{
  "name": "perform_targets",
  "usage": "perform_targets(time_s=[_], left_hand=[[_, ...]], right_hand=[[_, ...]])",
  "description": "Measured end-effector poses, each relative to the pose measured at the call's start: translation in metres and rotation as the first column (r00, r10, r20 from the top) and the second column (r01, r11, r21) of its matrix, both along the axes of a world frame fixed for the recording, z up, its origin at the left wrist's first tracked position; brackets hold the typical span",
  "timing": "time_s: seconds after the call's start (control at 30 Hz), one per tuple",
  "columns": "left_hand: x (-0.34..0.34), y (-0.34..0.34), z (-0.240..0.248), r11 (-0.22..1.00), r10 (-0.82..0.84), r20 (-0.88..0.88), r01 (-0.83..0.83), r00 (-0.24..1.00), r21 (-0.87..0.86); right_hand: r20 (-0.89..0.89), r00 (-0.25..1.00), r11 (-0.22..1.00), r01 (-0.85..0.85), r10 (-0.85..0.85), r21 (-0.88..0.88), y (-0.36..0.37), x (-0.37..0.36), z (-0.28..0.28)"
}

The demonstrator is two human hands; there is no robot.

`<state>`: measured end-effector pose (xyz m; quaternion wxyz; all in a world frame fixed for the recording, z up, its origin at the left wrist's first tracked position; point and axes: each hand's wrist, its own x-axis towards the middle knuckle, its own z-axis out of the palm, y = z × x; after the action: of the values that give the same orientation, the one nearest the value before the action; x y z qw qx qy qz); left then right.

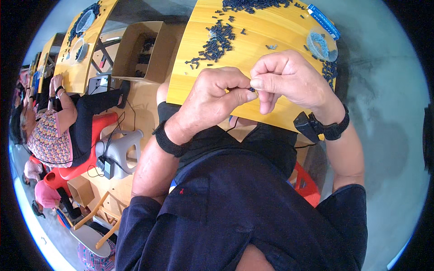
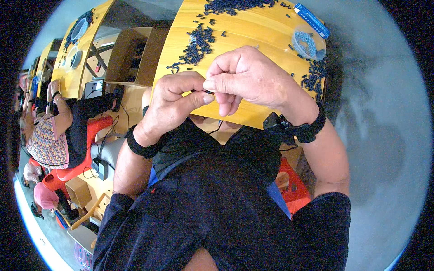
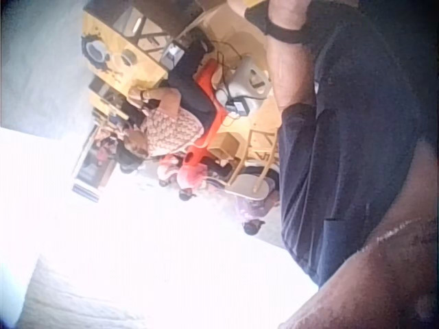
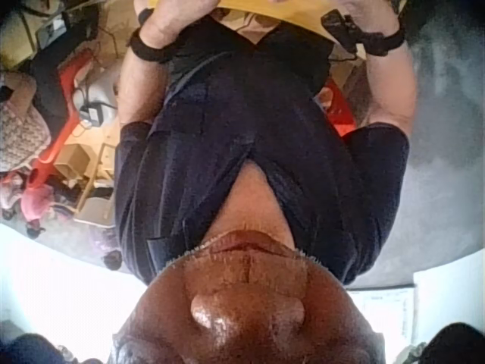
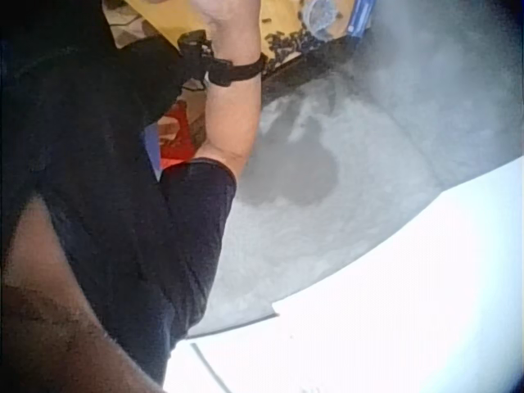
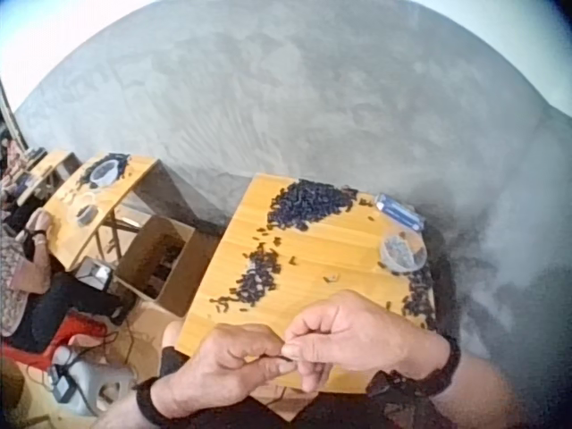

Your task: Assembling small blue plastic components at a workbench.

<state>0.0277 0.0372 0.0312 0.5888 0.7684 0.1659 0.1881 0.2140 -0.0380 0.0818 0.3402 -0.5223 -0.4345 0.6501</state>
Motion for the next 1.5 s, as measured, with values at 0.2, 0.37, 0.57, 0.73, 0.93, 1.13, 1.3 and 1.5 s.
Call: perform_targets(time_s=[0.2, 0.37, 0.57, 0.73, 0.93, 1.13, 1.3, 1.5], left_hand=[[0.002, -0.007, 0.001, 0.971, 0.150, 0.101, -0.127, 0.983, -0.205], [0.001, -0.007, -0.001, 0.965, 0.144, 0.123, -0.112, 0.982, -0.235], [0.004, -0.003, -0.007, 0.985, 0.131, 0.211, -0.104, 0.969, -0.134], [0.003, -0.001, -0.003, 0.988, 0.093, 0.181, -0.068, 0.979, -0.142], [0.002, -0.006, -0.003, 0.967, 0.139, 0.149, -0.102, 0.979, -0.233], [0.002, -0.010, -0.005, 0.968, 0.159, 0.203, -0.112, 0.966, -0.223], [0.002, -0.011, 0.000, 0.969, 0.126, 0.217, -0.073, 0.968, -0.237], [0.002, -0.012, 0.004, 0.940, 0.134, 0.231, -0.050, 0.964, -0.338]], right_hand=[[-0.087, 0.994, 0.997, 0.065, -0.067, -0.030, 0.001, 0.000, -0.004], [-0.087, 0.996, 0.994, 0.022, -0.031, -0.108, 0.002, 0.001, 0.005], [-0.220, 0.974, 0.983, 0.006, -0.047, -0.185, 0.001, 0.003, 0.003], [-0.364, 0.929, 0.983, 0.005, -0.072, -0.183, 0.001, 0.005, -0.009], [-0.458, 0.886, 0.991, 0.007, -0.070, -0.137, 0.002, 0.003, -0.024], [-0.541, 0.830, 0.981, 0.029, -0.132, -0.194, -0.001, -0.005, -0.025], [-0.466, 0.880, 0.966, -0.042, -0.085, -0.255, -0.005, -0.004, -0.017], [-0.450, 0.891, 0.956, -0.075, -0.064, -0.283, -0.006, -0.004, -0.013]])
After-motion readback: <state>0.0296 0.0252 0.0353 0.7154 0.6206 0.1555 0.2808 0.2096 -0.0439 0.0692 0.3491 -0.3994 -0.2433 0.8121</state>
